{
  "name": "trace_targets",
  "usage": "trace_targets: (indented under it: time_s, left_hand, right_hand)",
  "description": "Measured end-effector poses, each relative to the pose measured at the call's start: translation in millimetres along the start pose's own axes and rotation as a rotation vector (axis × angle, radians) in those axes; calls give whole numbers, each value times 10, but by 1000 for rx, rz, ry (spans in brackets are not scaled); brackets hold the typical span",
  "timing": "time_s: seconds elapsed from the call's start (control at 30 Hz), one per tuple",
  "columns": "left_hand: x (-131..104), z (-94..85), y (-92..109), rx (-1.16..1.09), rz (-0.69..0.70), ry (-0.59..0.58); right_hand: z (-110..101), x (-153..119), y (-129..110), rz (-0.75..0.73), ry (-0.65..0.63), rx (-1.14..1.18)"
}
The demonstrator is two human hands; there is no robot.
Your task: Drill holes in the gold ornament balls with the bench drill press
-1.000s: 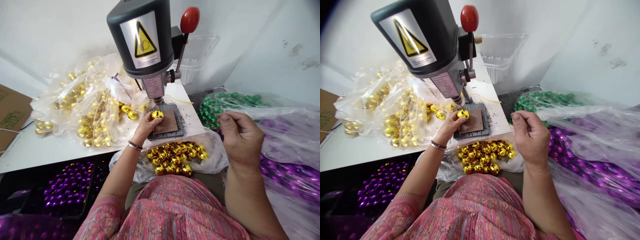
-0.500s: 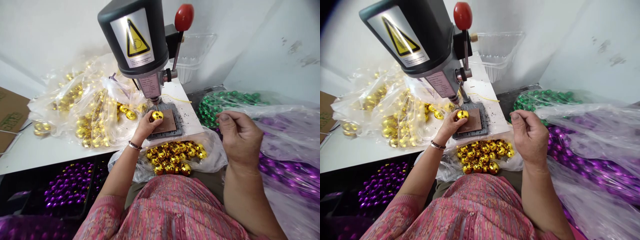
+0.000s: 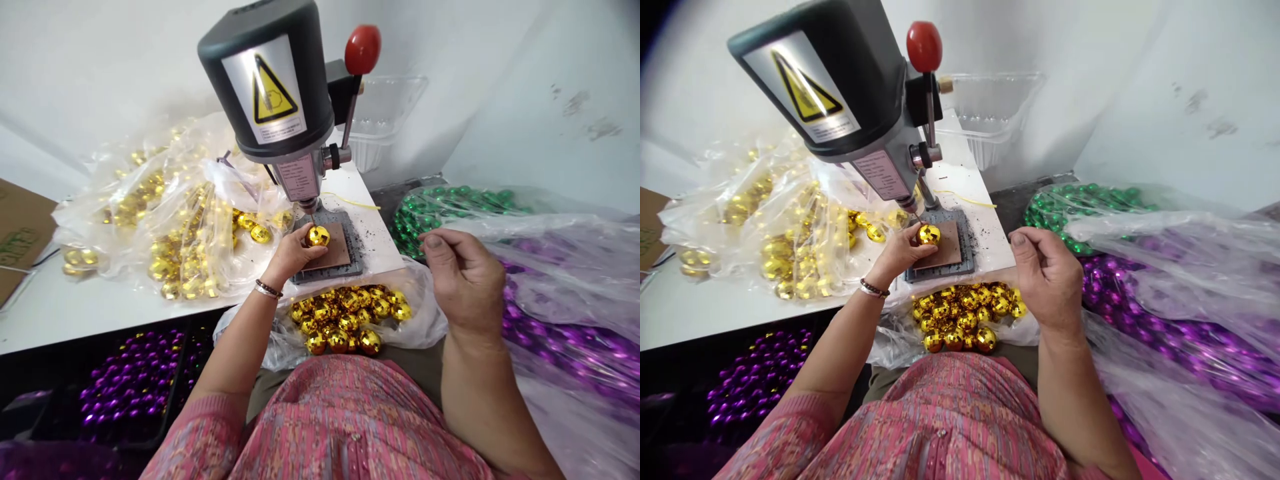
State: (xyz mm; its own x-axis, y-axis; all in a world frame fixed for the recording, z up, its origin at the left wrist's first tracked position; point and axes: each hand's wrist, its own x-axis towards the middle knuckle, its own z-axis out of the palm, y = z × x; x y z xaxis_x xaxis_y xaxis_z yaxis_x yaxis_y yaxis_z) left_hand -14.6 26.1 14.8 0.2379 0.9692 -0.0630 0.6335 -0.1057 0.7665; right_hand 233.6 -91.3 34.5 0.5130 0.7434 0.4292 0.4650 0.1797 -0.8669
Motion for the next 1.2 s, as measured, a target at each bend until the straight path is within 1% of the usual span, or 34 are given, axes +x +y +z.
trace_targets:
  time_s: [0.13,0.27,0.4,0.5,0.57,0.63,0.7,0.77,0.83,0.9,0.93,1.0,1.07,1.1,1.2]
  left_hand:
    - [3,41,-1,-49,-36,26]
    - [22,61,2,-43,-60,18]
    - [18,56,9,-25,-59,7]
    - [6,62,-2,-41,-41,16]
    - [3,71,-21,-62,-20,16]
    - [4,80,-45,-66,-8,19]
    - [9,88,-68,-59,-5,30]
    - [13,94,-87,-64,-1,28]
    - [18,102,-100,-84,5,8]
    - [20,111,-110,-107,9,-8]
    - [21,117,-114,-116,10,-12]
    - [20,128,-122,-111,5,-3]
    - [17,136,-126,-74,-6,20]
    - [17,137,-126,-55,-11,29]
    - [19,133,-119,-41,-15,27]
  right_hand:
    - [-4,-5,11,-6,-33,-3]
    - [10,4,24,-14,-77,-5]
    - [38,9,30,-28,-104,0]
    - [44,24,12,-34,-153,23]
    - [46,66,-25,-28,-183,46]
    - [65,154,-88,-24,-175,72]
    - [121,301,-185,-44,-144,99]
    - [222,508,-324,-92,-111,132]
    - [357,751,-509,-163,-69,177]
    - [500,991,-733,-234,-16,240]
    - [565,1097,-853,-253,-10,235]
    - [671,1268,-1089,-266,-33,203]
    - [740,1386,-1292,-272,-14,205]
    - [763,1429,-1372,-277,-5,202]
    - [814,1532,-1510,-263,-73,66]
